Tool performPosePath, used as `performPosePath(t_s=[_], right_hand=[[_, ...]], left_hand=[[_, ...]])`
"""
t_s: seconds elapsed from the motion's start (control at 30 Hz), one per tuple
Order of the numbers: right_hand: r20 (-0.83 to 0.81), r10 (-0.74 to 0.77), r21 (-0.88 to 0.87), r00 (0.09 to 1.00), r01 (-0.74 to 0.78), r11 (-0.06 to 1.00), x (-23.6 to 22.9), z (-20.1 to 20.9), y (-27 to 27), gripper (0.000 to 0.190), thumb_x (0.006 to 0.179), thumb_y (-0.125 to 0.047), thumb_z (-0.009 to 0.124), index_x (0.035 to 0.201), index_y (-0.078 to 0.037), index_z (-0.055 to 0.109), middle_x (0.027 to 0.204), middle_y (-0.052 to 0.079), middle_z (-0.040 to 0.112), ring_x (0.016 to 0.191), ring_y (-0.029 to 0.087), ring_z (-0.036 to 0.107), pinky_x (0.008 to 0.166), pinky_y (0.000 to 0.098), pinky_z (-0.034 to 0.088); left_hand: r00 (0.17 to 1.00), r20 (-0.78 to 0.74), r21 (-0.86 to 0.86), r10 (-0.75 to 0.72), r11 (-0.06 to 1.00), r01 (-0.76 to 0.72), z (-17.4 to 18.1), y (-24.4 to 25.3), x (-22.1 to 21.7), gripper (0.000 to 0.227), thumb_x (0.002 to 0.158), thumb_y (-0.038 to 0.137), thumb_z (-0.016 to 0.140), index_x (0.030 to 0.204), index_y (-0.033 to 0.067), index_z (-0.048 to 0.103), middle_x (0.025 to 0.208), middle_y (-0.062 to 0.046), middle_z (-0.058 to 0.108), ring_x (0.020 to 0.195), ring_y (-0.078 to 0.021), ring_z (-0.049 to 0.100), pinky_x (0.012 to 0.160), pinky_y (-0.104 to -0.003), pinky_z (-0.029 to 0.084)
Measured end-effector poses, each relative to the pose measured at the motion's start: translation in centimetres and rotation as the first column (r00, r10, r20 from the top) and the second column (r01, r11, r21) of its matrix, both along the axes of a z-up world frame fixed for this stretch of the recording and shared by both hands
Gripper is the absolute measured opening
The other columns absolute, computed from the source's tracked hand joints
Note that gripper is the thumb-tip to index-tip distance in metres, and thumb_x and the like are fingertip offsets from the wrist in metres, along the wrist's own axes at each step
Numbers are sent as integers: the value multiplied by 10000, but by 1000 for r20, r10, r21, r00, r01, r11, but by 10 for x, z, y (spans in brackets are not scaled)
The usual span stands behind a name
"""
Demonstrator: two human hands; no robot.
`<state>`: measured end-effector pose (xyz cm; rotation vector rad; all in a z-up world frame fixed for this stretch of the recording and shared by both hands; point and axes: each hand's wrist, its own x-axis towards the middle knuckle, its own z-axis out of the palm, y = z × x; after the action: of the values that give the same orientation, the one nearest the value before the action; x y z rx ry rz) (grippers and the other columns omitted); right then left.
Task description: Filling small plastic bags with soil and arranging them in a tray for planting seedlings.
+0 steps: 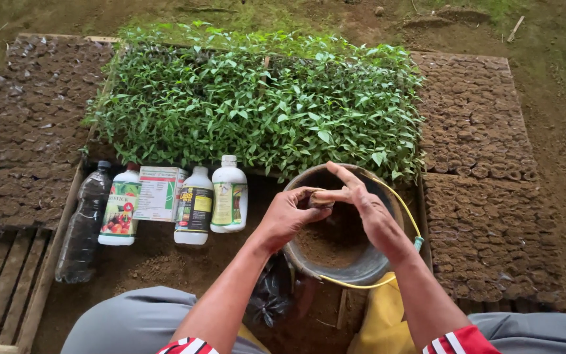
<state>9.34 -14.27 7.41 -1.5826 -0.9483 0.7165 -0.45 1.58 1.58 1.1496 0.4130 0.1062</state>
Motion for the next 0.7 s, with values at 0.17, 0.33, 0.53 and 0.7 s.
performPosePath(t_s=[0.17, 0.33, 0.53, 0.7], right_hand=[[14, 11, -26, 1000, -10, 1000, 4, -15, -1, 668, 1089, -442, 218, 1238, -107, 777, 1662, 89, 354, 1557, 313, 176, 1220, 533, 184], [-50, 2, -36, 999, -4, 999, 1, -4, 2, 774, 1086, -472, 124, 1244, -72, 768, 1645, 95, 397, 1511, 328, 289, 1220, 535, 236], [-36, -115, 51, 993, 117, 992, 16, -16, -7, 694, 1102, -412, 137, 1301, -92, 721, 1459, 82, 618, 1395, 222, 486, 1120, 483, 430], [39, -17, -181, 999, 24, 983, 27, -12, -18, 540, 839, -193, 767, 1360, -94, 669, 1413, 96, 641, 1312, 232, 547, 1101, 457, 425]], left_hand=[[999, 5, 16, -43, 999, 43, -13, -3, 2, 411, 748, 48, 892, 1141, 25, 778, 975, -95, 787, 895, -121, 702, 871, -296, 592], [998, 7, 53, -55, 997, 54, -8, -3, 1, 421, 738, 41, 887, 1143, 34, 776, 966, -87, 786, 916, -122, 702, 882, -302, 591], [997, 30, 70, -72, 995, 70, -8, -3, 4, 503, 727, 29, 887, 1210, 14, 745, 1012, -112, 774, 953, -153, 679, 922, -348, 576], [996, 57, 54, -62, 997, 58, -17, 1, 6, 753, 687, -24, 891, 1386, 33, 615, 1224, -130, 720, 1106, -185, 680, 1007, -350, 562]])
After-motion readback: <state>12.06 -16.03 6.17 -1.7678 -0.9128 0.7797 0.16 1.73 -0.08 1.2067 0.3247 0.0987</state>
